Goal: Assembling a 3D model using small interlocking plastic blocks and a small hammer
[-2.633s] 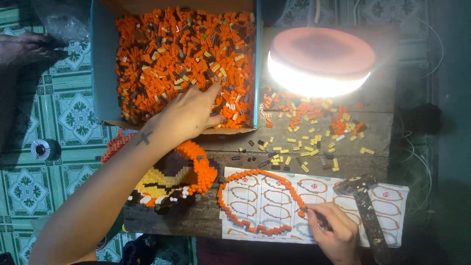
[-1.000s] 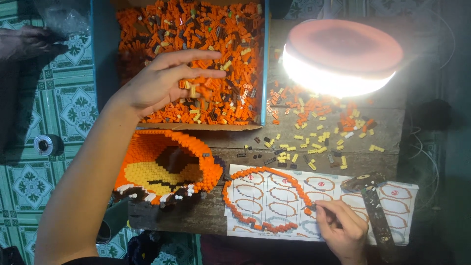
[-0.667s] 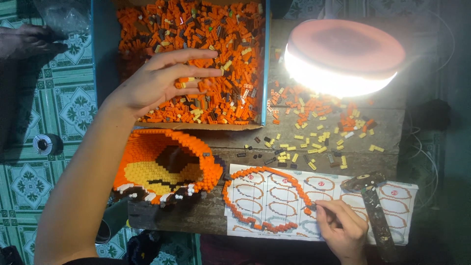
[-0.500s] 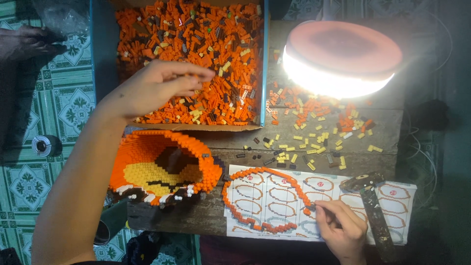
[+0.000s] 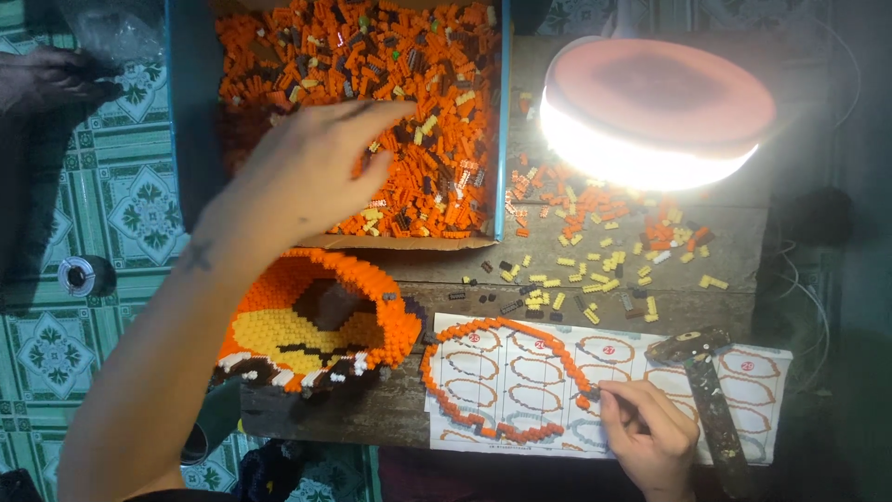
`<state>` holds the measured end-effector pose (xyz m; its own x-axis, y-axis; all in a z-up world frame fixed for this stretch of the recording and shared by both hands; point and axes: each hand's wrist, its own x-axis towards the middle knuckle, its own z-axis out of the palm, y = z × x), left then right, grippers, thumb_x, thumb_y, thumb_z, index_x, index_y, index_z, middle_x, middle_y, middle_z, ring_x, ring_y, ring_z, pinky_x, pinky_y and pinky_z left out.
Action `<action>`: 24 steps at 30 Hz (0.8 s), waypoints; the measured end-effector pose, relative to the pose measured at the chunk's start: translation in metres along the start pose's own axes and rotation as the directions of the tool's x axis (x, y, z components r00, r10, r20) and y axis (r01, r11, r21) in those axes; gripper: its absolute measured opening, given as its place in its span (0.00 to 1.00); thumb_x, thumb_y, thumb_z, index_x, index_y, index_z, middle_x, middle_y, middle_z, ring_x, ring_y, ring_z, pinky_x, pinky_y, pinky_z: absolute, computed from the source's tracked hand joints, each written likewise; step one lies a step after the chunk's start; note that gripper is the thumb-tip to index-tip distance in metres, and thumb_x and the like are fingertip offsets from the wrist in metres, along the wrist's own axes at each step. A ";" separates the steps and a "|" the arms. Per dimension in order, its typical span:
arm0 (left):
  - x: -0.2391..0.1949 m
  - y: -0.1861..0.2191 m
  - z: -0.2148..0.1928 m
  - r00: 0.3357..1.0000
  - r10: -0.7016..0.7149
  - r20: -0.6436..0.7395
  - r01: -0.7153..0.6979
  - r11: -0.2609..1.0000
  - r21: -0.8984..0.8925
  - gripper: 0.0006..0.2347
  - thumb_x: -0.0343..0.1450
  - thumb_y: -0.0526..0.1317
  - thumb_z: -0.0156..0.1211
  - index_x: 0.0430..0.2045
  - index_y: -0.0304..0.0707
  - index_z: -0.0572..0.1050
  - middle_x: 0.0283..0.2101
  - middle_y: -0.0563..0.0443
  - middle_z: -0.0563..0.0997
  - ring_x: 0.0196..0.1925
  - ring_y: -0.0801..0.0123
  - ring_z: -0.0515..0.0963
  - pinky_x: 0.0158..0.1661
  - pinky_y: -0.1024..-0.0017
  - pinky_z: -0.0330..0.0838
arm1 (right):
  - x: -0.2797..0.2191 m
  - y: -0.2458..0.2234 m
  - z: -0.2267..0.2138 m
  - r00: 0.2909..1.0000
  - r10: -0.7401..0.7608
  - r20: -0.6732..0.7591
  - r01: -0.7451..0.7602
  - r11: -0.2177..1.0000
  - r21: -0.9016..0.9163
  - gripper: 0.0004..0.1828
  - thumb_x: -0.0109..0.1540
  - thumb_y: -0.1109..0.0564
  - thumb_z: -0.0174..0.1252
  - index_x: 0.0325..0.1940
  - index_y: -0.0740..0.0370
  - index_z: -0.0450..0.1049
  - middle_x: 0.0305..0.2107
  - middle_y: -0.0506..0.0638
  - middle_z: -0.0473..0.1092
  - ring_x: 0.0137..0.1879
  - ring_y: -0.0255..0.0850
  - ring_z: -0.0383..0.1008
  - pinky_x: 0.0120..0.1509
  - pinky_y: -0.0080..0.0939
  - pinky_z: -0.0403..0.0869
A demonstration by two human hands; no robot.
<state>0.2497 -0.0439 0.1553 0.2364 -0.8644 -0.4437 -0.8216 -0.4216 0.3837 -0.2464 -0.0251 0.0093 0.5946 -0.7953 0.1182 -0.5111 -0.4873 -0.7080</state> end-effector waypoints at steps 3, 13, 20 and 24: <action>0.035 -0.028 0.031 0.804 0.552 -0.222 -0.533 0.834 0.143 0.17 0.79 0.28 0.57 0.65 0.29 0.80 0.64 0.38 0.84 0.63 0.50 0.82 0.66 0.50 0.77 | -0.001 0.001 0.000 1.000 -0.001 0.000 0.001 1.000 0.005 0.03 0.66 0.64 0.67 0.43 0.63 0.86 0.32 0.49 0.82 0.25 0.32 0.72 0.30 0.30 0.71; 0.042 -0.059 0.029 0.849 0.500 -0.167 -0.459 0.857 0.235 0.11 0.76 0.34 0.72 0.52 0.37 0.84 0.59 0.43 0.80 0.58 0.52 0.79 0.66 0.50 0.75 | 0.001 -0.001 -0.001 1.000 0.010 -0.008 -0.010 1.000 0.023 0.03 0.67 0.63 0.66 0.43 0.62 0.85 0.32 0.49 0.81 0.24 0.32 0.70 0.30 0.29 0.70; 0.044 -0.068 0.053 0.845 0.500 -0.190 -0.383 0.814 0.438 0.08 0.75 0.43 0.77 0.43 0.43 0.91 0.50 0.52 0.80 0.54 0.53 0.77 0.61 0.46 0.78 | 0.002 -0.001 -0.003 1.000 -0.011 0.018 0.011 0.999 0.031 0.03 0.66 0.64 0.67 0.43 0.64 0.85 0.32 0.50 0.82 0.25 0.31 0.71 0.28 0.28 0.70; 0.042 -0.066 0.054 0.815 0.534 -0.225 -0.378 0.784 0.492 0.05 0.75 0.43 0.77 0.42 0.51 0.92 0.50 0.55 0.79 0.54 0.55 0.77 0.59 0.46 0.75 | 0.005 -0.007 -0.002 1.000 0.017 -0.004 -0.017 0.999 0.040 0.03 0.68 0.65 0.65 0.43 0.62 0.84 0.28 0.47 0.77 0.23 0.32 0.65 0.31 0.30 0.67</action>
<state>0.2861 -0.0373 0.0675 -0.1292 -0.9913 0.0249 -0.9889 0.1306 0.0702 -0.2415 -0.0264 0.0163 0.5829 -0.8052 0.1090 -0.4957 -0.4587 -0.7374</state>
